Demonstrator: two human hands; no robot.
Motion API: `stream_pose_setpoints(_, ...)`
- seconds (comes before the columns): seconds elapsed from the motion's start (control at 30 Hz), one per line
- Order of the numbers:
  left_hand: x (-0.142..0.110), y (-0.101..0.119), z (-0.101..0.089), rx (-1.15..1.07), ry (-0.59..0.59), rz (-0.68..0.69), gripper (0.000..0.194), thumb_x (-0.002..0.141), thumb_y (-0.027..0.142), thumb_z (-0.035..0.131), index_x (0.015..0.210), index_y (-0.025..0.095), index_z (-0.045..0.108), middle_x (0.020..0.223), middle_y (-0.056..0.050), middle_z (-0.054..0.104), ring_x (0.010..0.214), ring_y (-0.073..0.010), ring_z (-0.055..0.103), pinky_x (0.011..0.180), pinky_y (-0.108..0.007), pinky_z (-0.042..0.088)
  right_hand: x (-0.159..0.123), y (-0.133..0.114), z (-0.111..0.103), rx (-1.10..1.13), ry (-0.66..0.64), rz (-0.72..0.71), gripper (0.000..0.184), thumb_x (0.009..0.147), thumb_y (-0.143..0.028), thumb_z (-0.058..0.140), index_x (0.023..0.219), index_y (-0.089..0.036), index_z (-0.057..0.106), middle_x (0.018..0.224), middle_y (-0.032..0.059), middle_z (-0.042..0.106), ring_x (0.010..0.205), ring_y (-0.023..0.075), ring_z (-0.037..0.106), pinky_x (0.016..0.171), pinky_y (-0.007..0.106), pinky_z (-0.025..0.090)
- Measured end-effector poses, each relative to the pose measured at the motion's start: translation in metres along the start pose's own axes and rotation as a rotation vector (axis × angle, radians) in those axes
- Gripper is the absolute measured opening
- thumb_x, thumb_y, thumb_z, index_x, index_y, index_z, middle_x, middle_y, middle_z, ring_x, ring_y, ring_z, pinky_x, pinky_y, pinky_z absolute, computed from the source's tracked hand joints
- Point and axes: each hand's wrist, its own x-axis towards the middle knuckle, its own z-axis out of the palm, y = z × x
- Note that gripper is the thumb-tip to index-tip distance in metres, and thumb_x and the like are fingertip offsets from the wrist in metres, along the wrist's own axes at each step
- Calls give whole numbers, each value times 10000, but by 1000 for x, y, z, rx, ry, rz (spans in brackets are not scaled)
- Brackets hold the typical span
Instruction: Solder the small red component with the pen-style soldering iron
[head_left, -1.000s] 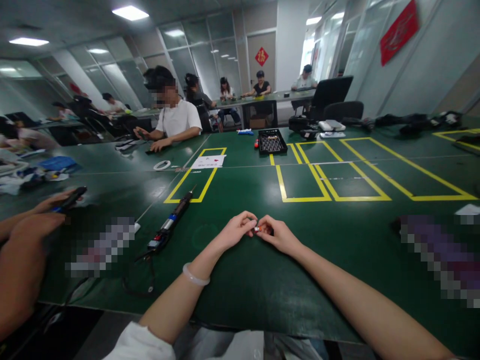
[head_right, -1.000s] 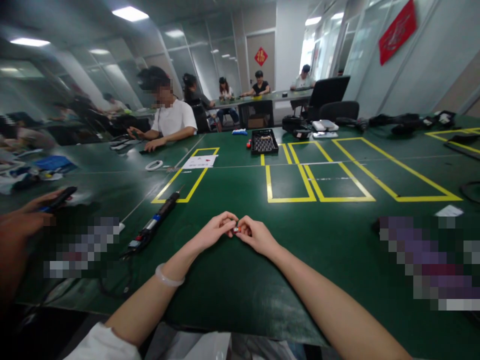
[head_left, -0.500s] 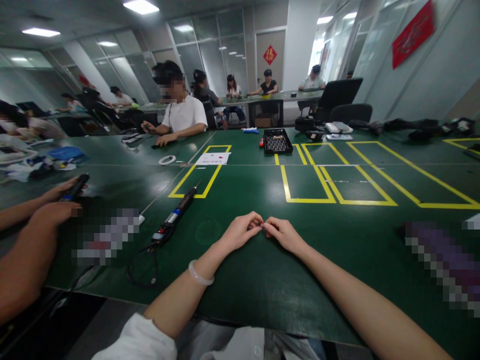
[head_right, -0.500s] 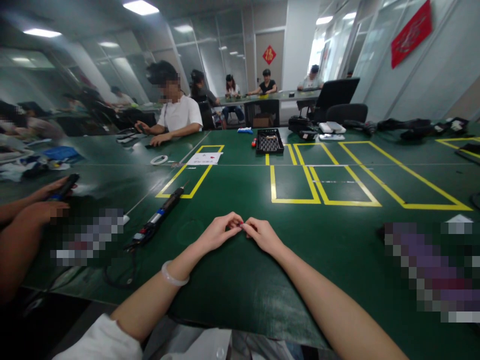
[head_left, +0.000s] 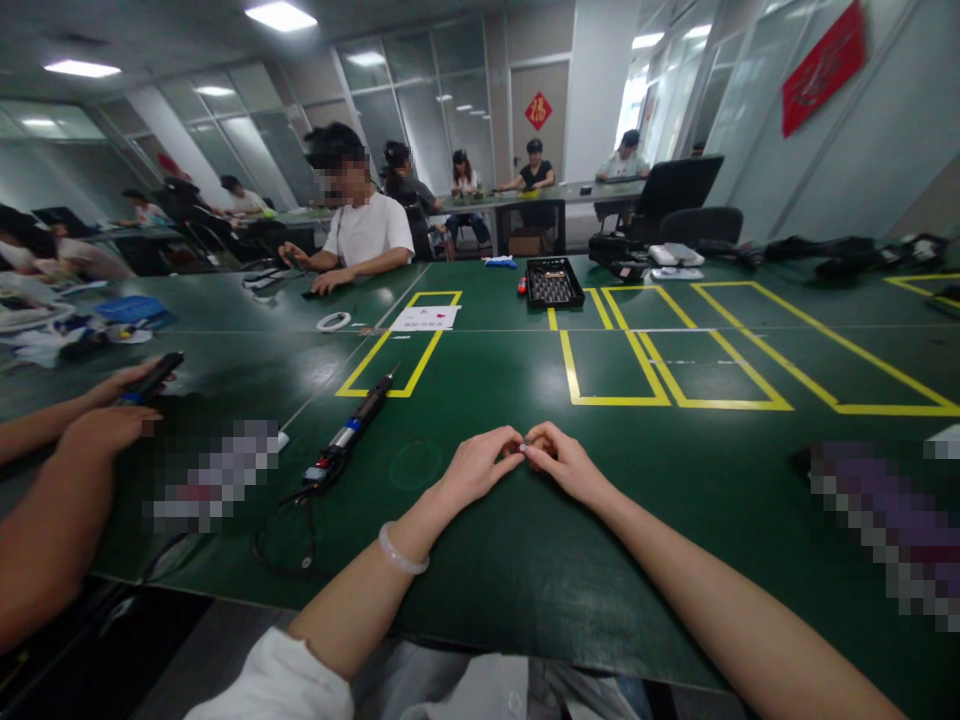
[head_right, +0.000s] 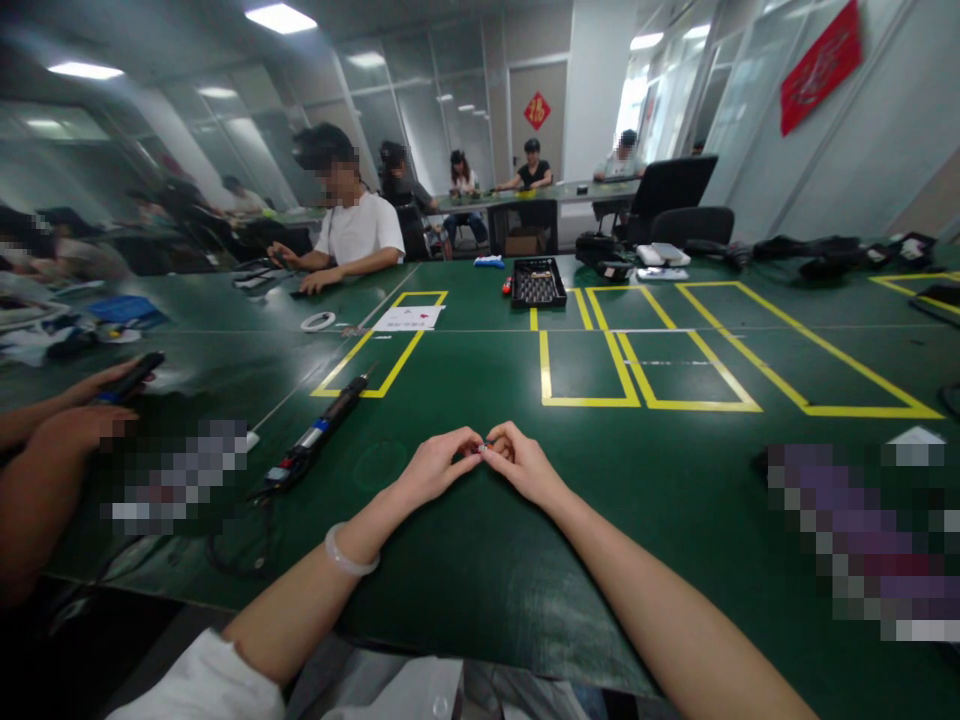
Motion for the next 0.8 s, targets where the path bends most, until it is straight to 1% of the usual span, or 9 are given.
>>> stream_pose_setpoints(0.07,0,-2,0,16,-8,-12,192,882,367,492,964,222,587,879,-2,642,776,-142,588,716,-248,430,0,1,0,30,0,-13,279,876,-440,556,991,-191,510,741,-12,591,630,120,532,587,225,406)
stream_pose_setpoints(0.2,0,-2,-3,28,-66,-16,205,890,372,480,982,228,592,902,-7,656,808,-151,605,737,-257,445,0,0,0,9,-21,-21,249,879,-422,554,948,-184,527,786,8,605,671,127,541,619,238,421)
stream_pose_setpoints(0.3,-4,-2,-17,64,-71,-21,273,900,399,456,1087,238,575,1010,-24,651,905,-165,612,801,-277,460,0,-1,-1,0,-12,-9,256,883,-428,548,947,-181,531,775,6,599,671,128,538,608,235,416)
stream_pose_setpoints(0.37,-12,-9,-32,139,-23,-59,373,902,437,440,1212,248,521,1134,-47,614,1012,-187,591,870,-308,457,0,-1,-2,-2,-8,-3,261,885,-430,545,949,-177,533,773,7,596,662,125,531,596,233,410)
stream_pose_setpoints(0.43,-25,-24,-52,265,45,-131,472,898,470,424,1315,251,450,1255,-72,550,1122,-219,543,940,-353,436,0,-2,-2,-10,-12,0,252,887,-419,545,948,-174,533,775,10,596,656,123,527,594,231,408)
stream_pose_setpoints(0.5,-45,-48,-72,418,114,-239,542,887,490,418,1363,230,409,1348,-99,476,1206,-260,485,991,-398,405,-1,-2,-2,-20,-16,1,236,887,-400,550,949,-173,532,785,13,599,663,122,530,598,230,413)
stream_pose_setpoints(0.6,-84,-94,-101,634,202,-491,688,832,534,454,1391,141,375,1418,-166,392,1245,-342,442,1009,-460,381,-1,-3,0,-34,-11,8,224,885,-385,556,948,-171,535,781,11,596,665,121,532,599,226,416)
stream_pose_setpoints(0.7,-121,-133,-125,666,150,-679,797,769,599,472,1372,84,396,1434,-196,374,1245,-373,444,994,-466,396,-1,-2,1,-37,-5,9,239,883,-399,558,947,-169,537,768,6,592,651,118,528,592,225,410)
stream_pose_setpoints(0.8,-144,-154,-142,541,21,-699,752,735,582,496,1312,100,467,1333,-163,503,1192,-313,517,1005,-402,404,-1,-1,1,-37,-4,6,246,879,-408,562,946,-173,536,778,8,597,653,120,534,598,228,411)
